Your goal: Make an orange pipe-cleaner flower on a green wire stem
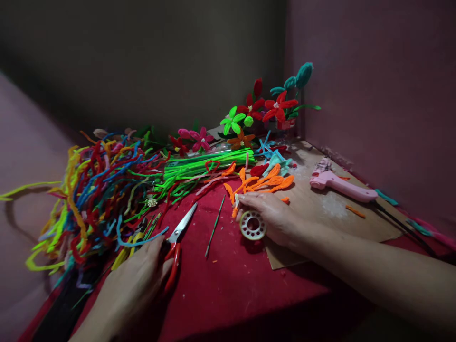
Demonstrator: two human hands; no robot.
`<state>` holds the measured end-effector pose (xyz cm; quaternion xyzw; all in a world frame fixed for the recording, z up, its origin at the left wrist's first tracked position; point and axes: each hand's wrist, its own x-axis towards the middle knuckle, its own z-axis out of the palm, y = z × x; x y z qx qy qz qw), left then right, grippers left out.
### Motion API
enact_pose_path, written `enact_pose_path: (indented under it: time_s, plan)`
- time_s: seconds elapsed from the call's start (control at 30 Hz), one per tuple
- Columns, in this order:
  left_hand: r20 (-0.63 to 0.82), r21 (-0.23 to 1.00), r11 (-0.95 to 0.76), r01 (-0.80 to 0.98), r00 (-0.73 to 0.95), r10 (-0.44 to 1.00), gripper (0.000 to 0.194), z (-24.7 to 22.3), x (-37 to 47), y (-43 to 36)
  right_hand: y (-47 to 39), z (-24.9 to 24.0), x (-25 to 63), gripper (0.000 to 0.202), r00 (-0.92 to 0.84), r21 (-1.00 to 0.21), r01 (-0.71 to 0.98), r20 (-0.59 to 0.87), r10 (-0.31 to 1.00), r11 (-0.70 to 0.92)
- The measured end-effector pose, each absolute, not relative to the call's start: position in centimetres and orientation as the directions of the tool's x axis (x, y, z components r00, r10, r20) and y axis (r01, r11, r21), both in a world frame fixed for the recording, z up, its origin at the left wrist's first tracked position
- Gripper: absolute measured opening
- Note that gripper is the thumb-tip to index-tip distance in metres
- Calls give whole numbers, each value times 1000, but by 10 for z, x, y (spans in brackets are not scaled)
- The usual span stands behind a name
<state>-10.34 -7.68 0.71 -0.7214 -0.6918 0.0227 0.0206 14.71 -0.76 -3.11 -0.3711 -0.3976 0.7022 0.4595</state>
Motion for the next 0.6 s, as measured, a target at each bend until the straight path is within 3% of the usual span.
enact_pose_path:
  time_s: [0.07, 0.1, 0.17, 0.23, 0.3, 0.43, 0.6]
  plan:
    - [31, -90, -48, 995, 51, 998, 34, 12, -93, -71, -8, -31, 147, 25, -316, -907, -332, -149, 937, -257]
    - [95, -28, -47, 999, 49, 994, 34, 15, -85, -68, -9, -30, 147, 25, -323, -912, -321, -149, 934, -257]
    - [95, 320, -115, 940, 89, 991, 32, 20, -62, -61, -11, -29, 146, 26, -335, -921, -293, -151, 930, -255]
    - [-49, 664, -42, 747, 99, 994, 30, 21, -37, -52, -13, -29, 144, 26, -337, -926, -292, -134, 932, -238]
    - [-215, 849, 122, 514, 126, 968, 30, 18, -16, -42, -14, -29, 144, 25, -345, -918, -322, -114, 931, -232]
    - [-321, 927, 270, 262, 177, 930, 26, 5, -1, -29, -14, -28, 144, 26, -353, -897, -376, -95, 931, -234]
    - [-291, 943, 259, 208, 143, 946, 26, -1, -2, -28, -15, -25, 144, 27, -358, -902, -372, -79, 930, -219]
